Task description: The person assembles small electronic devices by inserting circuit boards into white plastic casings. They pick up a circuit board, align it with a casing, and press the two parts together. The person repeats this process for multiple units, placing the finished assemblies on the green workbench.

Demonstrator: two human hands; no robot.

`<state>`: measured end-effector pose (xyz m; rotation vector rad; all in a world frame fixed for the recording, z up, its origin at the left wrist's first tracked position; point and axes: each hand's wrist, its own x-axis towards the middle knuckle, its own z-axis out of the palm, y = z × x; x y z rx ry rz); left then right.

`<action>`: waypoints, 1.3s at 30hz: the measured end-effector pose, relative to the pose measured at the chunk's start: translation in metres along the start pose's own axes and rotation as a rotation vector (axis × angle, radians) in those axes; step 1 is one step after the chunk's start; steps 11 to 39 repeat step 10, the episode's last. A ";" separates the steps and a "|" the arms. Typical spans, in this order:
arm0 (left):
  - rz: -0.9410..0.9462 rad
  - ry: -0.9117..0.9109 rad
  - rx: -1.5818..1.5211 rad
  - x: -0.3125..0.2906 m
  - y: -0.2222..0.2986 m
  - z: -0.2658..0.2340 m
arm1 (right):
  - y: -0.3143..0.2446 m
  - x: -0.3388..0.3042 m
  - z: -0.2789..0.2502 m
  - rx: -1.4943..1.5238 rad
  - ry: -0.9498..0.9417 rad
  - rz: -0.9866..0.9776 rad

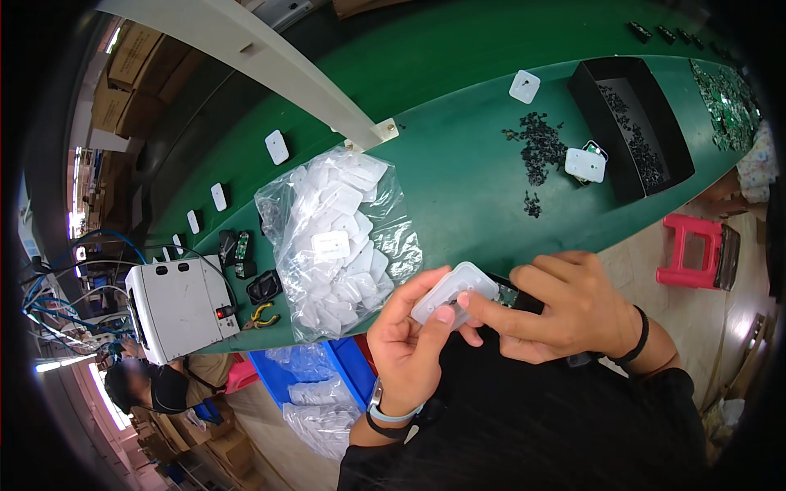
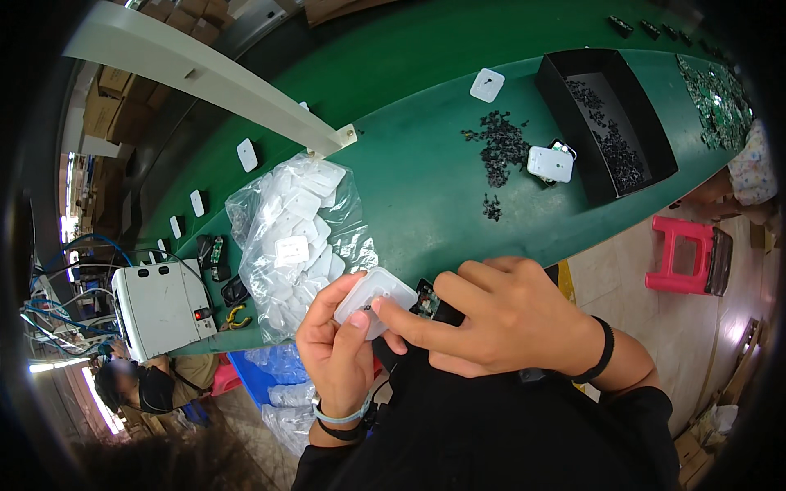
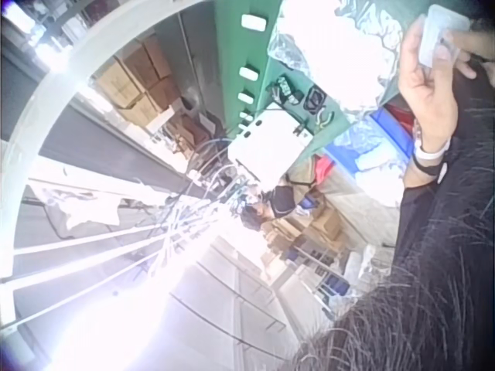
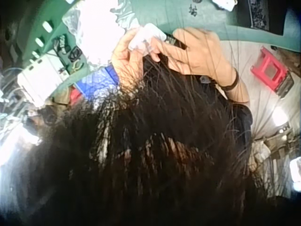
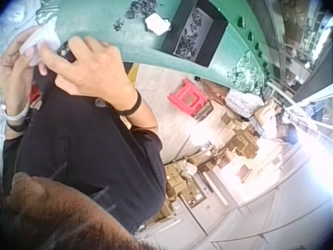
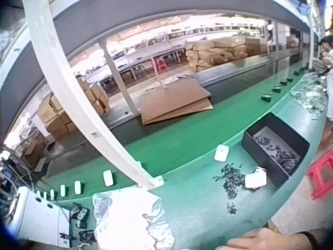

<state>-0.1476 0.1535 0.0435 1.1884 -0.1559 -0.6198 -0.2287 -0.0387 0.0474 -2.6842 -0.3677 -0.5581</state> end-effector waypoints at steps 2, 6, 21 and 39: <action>0.003 0.003 0.036 -0.001 0.000 0.000 | 0.001 0.002 -0.003 -0.011 -0.006 -0.024; 0.046 -0.144 -0.072 -0.001 -0.004 -0.013 | 0.002 0.003 -0.005 -0.050 -0.017 -0.068; 0.043 -0.129 -0.074 -0.003 -0.003 -0.013 | 0.002 0.006 -0.010 -0.076 -0.046 -0.091; 0.043 -0.129 -0.074 -0.003 -0.003 -0.013 | 0.002 0.006 -0.010 -0.076 -0.046 -0.091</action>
